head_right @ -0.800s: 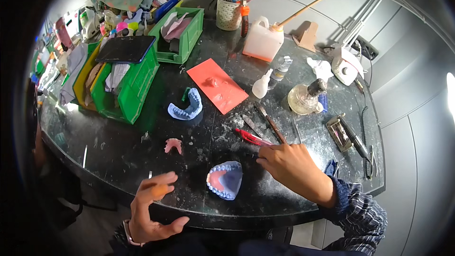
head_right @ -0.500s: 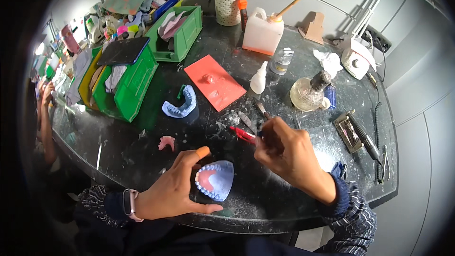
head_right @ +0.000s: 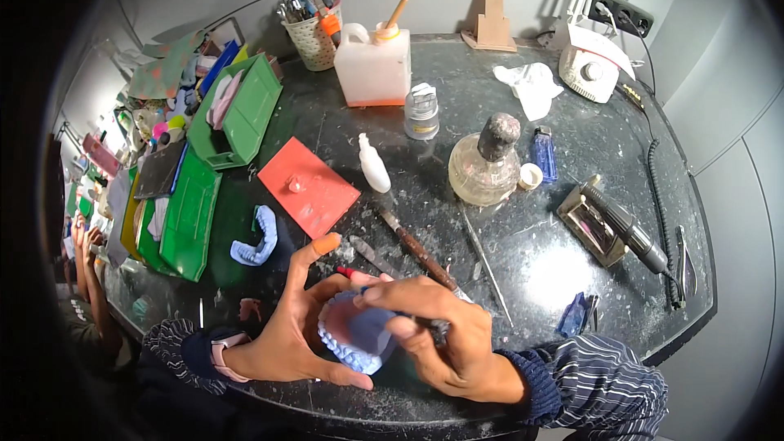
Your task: The person holds a blue dental mold and a pink denture base, then uses a metal file to shape and smooth a small white dental component by hand.
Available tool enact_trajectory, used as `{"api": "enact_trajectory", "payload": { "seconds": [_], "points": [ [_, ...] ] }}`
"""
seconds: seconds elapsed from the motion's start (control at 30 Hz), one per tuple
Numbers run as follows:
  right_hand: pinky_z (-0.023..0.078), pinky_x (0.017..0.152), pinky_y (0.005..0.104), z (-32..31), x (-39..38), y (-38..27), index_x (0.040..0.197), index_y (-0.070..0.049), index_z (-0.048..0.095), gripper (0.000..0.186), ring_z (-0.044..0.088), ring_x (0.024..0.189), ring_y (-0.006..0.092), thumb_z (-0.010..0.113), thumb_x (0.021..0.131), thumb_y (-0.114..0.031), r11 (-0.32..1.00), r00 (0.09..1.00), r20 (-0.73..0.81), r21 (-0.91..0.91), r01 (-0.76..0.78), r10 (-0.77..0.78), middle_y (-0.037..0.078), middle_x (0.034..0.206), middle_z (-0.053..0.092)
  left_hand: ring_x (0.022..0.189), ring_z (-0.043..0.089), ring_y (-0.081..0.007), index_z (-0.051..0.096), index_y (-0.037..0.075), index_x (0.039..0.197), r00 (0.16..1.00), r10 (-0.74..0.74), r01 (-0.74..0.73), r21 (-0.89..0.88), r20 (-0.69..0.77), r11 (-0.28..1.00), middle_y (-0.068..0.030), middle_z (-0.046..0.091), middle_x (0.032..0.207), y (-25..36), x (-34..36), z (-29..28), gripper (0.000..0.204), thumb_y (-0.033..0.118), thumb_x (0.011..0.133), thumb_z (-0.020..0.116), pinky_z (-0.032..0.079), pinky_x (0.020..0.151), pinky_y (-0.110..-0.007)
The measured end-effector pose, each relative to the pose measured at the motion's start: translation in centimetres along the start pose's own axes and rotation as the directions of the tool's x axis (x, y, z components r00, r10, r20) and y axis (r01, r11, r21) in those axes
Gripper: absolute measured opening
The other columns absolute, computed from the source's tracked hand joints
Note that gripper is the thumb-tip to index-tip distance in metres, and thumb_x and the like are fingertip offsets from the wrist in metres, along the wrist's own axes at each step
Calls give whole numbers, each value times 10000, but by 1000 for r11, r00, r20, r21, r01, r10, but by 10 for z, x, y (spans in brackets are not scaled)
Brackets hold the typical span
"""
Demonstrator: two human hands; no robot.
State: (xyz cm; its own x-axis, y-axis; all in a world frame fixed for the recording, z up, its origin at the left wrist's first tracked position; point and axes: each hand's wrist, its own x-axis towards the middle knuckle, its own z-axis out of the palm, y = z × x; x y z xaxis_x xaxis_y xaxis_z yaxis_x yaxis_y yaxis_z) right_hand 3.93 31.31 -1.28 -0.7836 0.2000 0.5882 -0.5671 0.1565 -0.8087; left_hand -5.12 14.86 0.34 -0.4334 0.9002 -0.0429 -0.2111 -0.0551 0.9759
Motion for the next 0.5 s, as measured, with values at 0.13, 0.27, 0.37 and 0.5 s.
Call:
{"api": "enact_trajectory", "payload": {
  "seconds": [0.13,0.27,0.37,0.5],
  "points": [
    [418,918,433,3,-1,8,1011,62,465,193,612,925,360,443,920,-106,992,991,-121,125,-38,53,212,909,614,1184,391,-180,31,159,1388,998,-46,34,-250,-42,968,-118,368,1264,1,5,-5,1041,-61,658,740,369,979,-369],
    [346,984,458,2,2,0,1023,44,442,221,552,1011,431,419,930,-156,984,994,-42,153,-96,104,231,935,600,1200,399,-211,47,138,1410,989,-96,39,-434,-112,900,-116,347,1330,-1,6,-7,942,-40,715,656,388,968,-393],
    [328,996,481,4,-1,-4,1019,22,470,209,530,1056,414,444,918,-159,972,989,9,183,-146,147,253,1005,591,1204,412,-241,90,110,1409,974,-167,39,-608,-155,793,-153,343,1364,1,1,-8,859,15,739,620,435,922,-402],
    [376,969,472,-14,12,-16,963,14,529,130,502,1116,363,530,864,-70,923,852,388,6,-384,351,246,1143,541,1098,522,-281,135,34,1381,984,-91,48,-265,-154,963,-183,439,1279,-8,4,-19,879,37,715,708,476,881,-380]
  ]
}}
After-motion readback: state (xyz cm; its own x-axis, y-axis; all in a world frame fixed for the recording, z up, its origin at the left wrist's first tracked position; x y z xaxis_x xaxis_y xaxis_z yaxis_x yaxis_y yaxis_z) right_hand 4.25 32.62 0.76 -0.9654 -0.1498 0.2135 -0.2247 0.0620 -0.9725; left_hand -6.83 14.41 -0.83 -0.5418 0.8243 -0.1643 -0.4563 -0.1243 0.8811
